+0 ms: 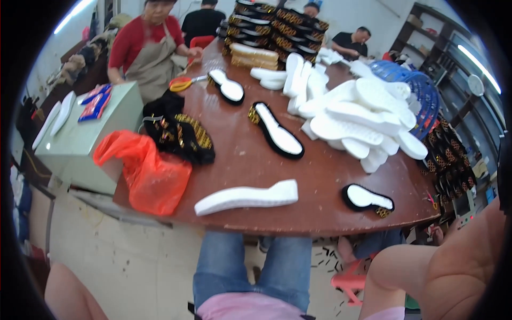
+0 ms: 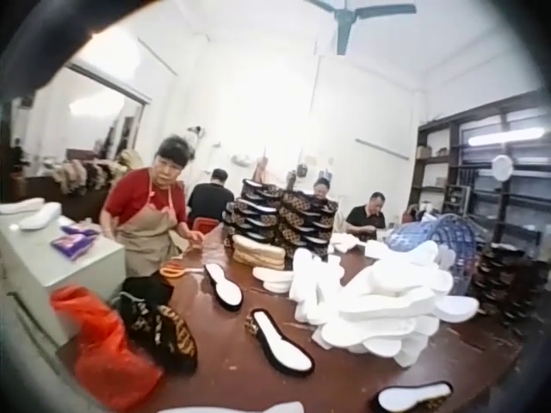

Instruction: Assembling shoe uppers with soles and inspecting the components in a workshop environment.

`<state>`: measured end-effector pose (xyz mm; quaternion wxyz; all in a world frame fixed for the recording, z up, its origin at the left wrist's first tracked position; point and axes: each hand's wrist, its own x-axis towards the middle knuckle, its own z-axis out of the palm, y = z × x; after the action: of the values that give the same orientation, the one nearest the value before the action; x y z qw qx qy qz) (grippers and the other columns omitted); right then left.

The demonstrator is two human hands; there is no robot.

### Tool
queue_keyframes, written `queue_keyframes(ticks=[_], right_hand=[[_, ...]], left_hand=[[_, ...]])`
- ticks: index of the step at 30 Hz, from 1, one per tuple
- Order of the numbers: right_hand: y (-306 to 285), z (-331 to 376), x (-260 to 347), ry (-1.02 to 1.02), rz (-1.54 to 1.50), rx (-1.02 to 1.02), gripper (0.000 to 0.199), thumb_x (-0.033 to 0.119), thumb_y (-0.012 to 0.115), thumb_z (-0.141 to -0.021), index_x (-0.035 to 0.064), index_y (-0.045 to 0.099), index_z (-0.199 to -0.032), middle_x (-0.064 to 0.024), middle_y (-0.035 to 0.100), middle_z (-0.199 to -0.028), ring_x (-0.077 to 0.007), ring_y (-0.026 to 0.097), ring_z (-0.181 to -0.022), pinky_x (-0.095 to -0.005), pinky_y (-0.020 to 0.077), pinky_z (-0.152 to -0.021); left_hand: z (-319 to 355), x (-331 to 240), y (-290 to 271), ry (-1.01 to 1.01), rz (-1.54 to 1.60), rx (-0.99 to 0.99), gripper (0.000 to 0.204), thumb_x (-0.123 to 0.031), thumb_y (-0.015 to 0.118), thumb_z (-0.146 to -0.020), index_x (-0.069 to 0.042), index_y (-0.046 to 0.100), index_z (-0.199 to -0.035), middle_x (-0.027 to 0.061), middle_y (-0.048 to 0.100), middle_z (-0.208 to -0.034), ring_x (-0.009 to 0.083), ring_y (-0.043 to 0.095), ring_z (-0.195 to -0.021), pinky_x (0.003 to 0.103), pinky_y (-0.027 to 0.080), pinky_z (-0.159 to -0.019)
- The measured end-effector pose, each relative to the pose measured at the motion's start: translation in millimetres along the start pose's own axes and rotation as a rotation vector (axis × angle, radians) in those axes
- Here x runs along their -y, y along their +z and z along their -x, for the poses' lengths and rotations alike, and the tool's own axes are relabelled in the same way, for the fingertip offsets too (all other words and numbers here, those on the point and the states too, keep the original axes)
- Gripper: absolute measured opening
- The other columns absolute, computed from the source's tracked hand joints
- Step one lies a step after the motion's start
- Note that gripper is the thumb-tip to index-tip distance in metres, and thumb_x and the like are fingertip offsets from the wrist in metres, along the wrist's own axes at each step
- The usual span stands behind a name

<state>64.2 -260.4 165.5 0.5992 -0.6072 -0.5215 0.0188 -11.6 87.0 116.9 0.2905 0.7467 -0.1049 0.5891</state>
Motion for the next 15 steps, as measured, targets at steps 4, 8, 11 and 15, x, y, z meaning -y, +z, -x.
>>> queue_keyframes(ticks=[4, 8, 11, 15], right_hand=[[11.7, -4.4, -13.8, -0.094, 0.071, -0.025, 0.020, 0.008, 0.051, -0.087, 0.0016, 0.058, -0.105, -0.0080, 0.064, -0.097, -0.0148, 0.058, -0.089, -0.0276, 0.0459, -0.081], [8.0, -24.0, -42.6, 0.014, 0.008, -0.089, 0.020, 0.008, 0.051, -0.087, 0.0016, 0.058, -0.104, -0.0079, 0.063, -0.098, -0.0149, 0.057, -0.088, -0.0278, 0.0457, -0.081], [-5.3, -12.6, -44.4, 0.210, -0.078, -0.123, 0.019, 0.007, 0.051, -0.087, 0.0016, 0.058, -0.104, -0.0078, 0.063, -0.098, -0.0149, 0.057, -0.088, -0.0279, 0.0456, -0.081], [63.5, -50.5, -69.5, 0.259, -0.102, -0.126, 0.019, 0.007, 0.051, -0.086, 0.0015, 0.058, -0.103, -0.0078, 0.063, -0.098, -0.0150, 0.057, -0.088, -0.0281, 0.0455, -0.081]], left_hand=[[-12.8, 19.8, 11.8, 0.080, 0.025, -0.067, 0.043, -0.036, 0.051, -0.080, -0.006, 0.054, -0.110, 0.0136, 0.055, -0.114, 0.0271, 0.055, -0.102, 0.038, 0.041, -0.092], [6.7, 28.1, 2.9, -0.008, 0.020, 0.041, 0.040, -0.034, 0.050, -0.081, -0.006, 0.055, -0.109, 0.0135, 0.056, -0.112, 0.0266, 0.055, -0.101, 0.038, 0.041, -0.092], [28.5, 14.8, -22.3, -0.182, 0.009, 0.176, 0.038, -0.032, 0.049, -0.081, -0.006, 0.055, -0.108, 0.0134, 0.056, -0.111, 0.0261, 0.055, -0.100, 0.037, 0.041, -0.092], [28.8, 32.9, -34.0, -0.242, -0.015, 0.198, 0.036, -0.030, 0.047, -0.082, -0.005, 0.056, -0.106, 0.0133, 0.057, -0.109, 0.0255, 0.055, -0.099, 0.036, 0.041, -0.091]])
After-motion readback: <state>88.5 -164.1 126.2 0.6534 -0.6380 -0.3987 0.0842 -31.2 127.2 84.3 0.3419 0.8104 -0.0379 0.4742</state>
